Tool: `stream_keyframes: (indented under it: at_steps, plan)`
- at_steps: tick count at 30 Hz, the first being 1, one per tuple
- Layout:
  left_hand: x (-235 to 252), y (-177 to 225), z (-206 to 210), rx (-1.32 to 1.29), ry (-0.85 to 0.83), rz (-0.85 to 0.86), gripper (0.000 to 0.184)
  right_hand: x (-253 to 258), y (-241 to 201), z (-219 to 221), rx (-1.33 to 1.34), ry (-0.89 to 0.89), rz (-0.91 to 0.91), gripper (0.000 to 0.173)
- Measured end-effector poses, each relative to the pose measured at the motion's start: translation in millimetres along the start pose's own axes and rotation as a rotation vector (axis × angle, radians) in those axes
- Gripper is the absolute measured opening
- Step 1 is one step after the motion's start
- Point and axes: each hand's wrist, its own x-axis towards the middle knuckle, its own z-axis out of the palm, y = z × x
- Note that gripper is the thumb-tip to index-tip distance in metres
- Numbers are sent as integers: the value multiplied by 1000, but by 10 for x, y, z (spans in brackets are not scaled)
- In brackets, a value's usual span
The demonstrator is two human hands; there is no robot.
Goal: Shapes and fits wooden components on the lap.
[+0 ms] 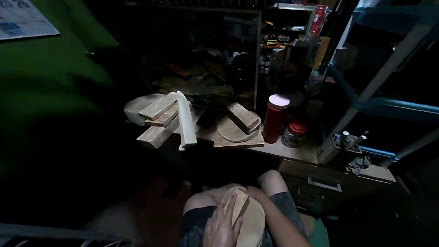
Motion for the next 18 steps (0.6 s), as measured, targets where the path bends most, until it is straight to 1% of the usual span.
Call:
stream_keyframes:
  at_steps: [3, 8, 13, 15, 18]
  plan:
    - [5, -3, -16, -20, -9, -3, 72, 61, 5, 2, -25, -1, 18, 81]
    - [-24, 27, -38, -15, -7, -18, 71, 6, -26, -2, -3, -12, 37, 80]
    - [60, 74, -92, -1, -49, -51, 73, 2, -4, 16, -20, 0, -9, 72]
    - [107, 86, -121, -10, -68, -69, 75, -28, -23, 6, -10, -11, -22, 65]
    - [143, 153, -90, 12, -56, -79, 76, -98, -51, -29, -9, -30, -11, 56]
